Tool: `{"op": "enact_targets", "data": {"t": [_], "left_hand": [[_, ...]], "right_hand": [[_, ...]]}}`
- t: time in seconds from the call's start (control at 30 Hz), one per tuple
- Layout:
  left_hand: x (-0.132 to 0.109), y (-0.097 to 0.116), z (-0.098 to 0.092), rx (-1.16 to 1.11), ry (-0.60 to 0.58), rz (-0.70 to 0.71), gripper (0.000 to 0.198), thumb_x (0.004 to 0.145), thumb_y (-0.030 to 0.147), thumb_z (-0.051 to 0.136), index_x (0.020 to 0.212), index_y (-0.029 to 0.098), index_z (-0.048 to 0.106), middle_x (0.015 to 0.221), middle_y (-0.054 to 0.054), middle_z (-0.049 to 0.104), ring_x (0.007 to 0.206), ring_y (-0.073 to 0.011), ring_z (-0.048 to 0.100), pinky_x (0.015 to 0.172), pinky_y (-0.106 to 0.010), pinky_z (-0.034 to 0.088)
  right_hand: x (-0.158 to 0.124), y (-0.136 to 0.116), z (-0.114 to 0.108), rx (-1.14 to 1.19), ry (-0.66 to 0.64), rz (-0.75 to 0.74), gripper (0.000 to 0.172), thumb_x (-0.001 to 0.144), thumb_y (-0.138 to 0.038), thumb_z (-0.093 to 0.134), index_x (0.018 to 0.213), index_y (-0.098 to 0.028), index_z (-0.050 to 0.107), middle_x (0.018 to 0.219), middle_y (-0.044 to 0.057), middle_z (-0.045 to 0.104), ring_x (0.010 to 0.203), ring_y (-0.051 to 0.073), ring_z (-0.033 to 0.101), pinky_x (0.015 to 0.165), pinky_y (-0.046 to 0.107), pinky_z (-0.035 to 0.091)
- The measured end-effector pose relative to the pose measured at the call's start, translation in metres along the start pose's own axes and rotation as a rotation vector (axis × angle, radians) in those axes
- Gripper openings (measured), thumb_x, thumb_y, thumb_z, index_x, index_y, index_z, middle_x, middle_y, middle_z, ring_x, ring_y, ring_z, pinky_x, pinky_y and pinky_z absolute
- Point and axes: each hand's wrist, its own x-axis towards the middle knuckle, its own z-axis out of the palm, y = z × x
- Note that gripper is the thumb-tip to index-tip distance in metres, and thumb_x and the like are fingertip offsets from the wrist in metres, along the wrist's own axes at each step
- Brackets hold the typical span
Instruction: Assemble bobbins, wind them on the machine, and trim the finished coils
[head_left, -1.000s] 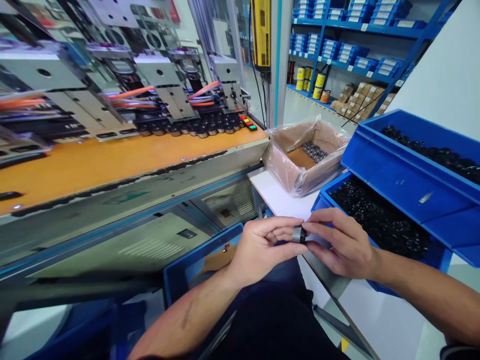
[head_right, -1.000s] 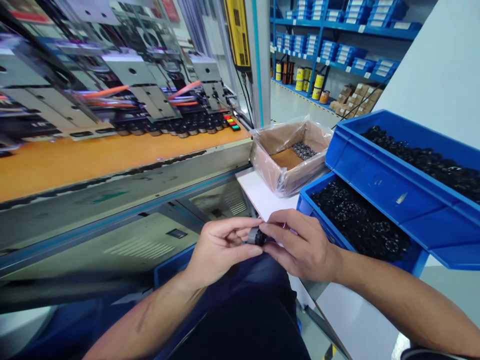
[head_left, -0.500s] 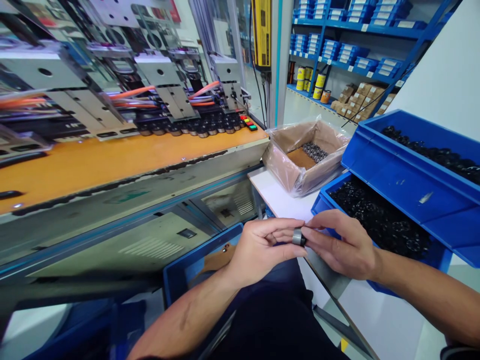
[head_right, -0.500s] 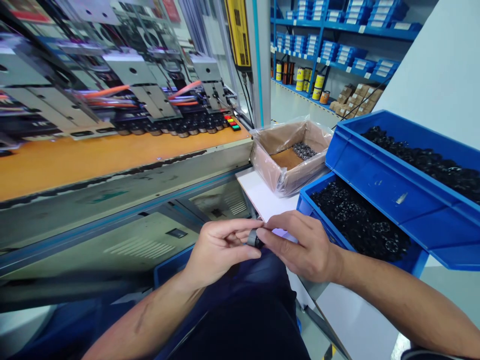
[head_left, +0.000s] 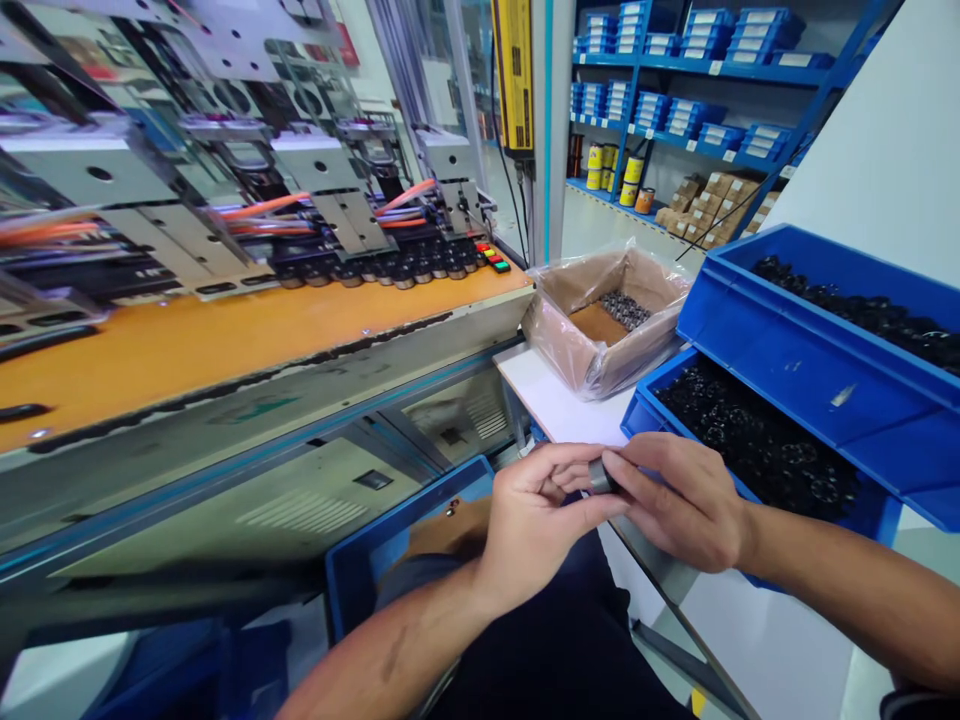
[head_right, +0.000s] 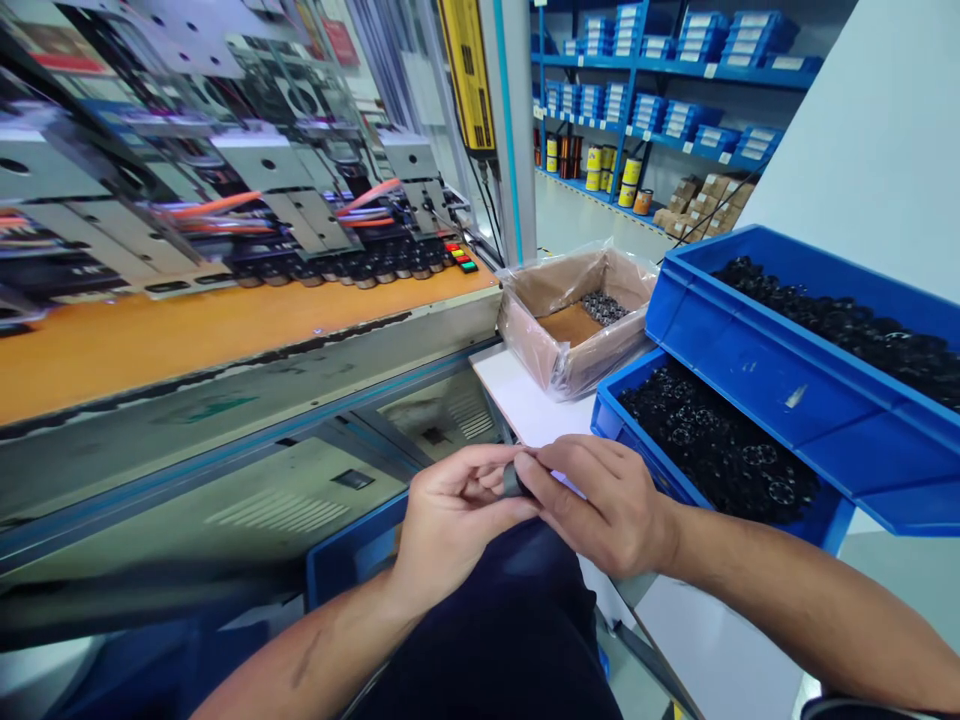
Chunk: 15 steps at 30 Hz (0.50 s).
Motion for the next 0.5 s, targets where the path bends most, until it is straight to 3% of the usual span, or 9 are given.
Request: {"op": "enact_targets", "data": {"t": [0.13, 0.27, 0.4, 0.5], "left_hand": [[0.007, 0.007, -0.01, 0.355, -0.087, 0.318, 0.047, 0.062, 0.014, 0.089, 0.106, 0.023, 0.076, 0.1, -0.006, 0.079, 0.084, -0.0166, 0.076, 0.079, -0.022, 0.062], [0.016, 0.018, -0.018, 0.567, -0.232, 0.598, 0.029, 0.072, 0.019, 0.083, 0.1, 0.018, 0.077, 0.094, -0.009, 0.08, 0.08, -0.0179, 0.077, 0.073, -0.023, 0.063], [0.016, 0.019, -0.016, 0.646, -0.22, 0.651, 0.023, 0.077, 0.016, 0.079, 0.1, 0.017, 0.076, 0.094, -0.01, 0.08, 0.08, -0.0177, 0.077, 0.074, -0.023, 0.063], [0.015, 0.02, -0.018, 0.671, -0.198, 0.602, 0.019, 0.077, 0.015, 0.078, 0.096, 0.017, 0.074, 0.093, -0.008, 0.08, 0.082, -0.0182, 0.077, 0.076, -0.023, 0.063]], "right_hand": [[0.003, -0.006, -0.003, 0.162, 0.063, 0.18, 0.027, 0.086, -0.003, 0.06, 0.112, -0.008, 0.061, 0.096, 0.014, 0.069, 0.096, 0.02, 0.068, 0.08, 0.034, 0.063], [0.006, -0.013, -0.003, 0.251, 0.052, 0.254, 0.022, 0.088, -0.004, 0.06, 0.108, -0.012, 0.062, 0.093, 0.011, 0.07, 0.091, 0.017, 0.069, 0.077, 0.031, 0.063], [0.005, -0.01, -0.004, 0.25, 0.014, 0.271, 0.019, 0.091, -0.01, 0.059, 0.11, -0.013, 0.062, 0.095, 0.011, 0.07, 0.091, 0.016, 0.069, 0.078, 0.029, 0.063], [0.005, 0.017, -0.03, 0.077, -0.115, 0.158, 0.023, 0.091, -0.02, 0.064, 0.114, -0.014, 0.063, 0.101, 0.013, 0.072, 0.096, 0.02, 0.07, 0.081, 0.033, 0.063]]}}
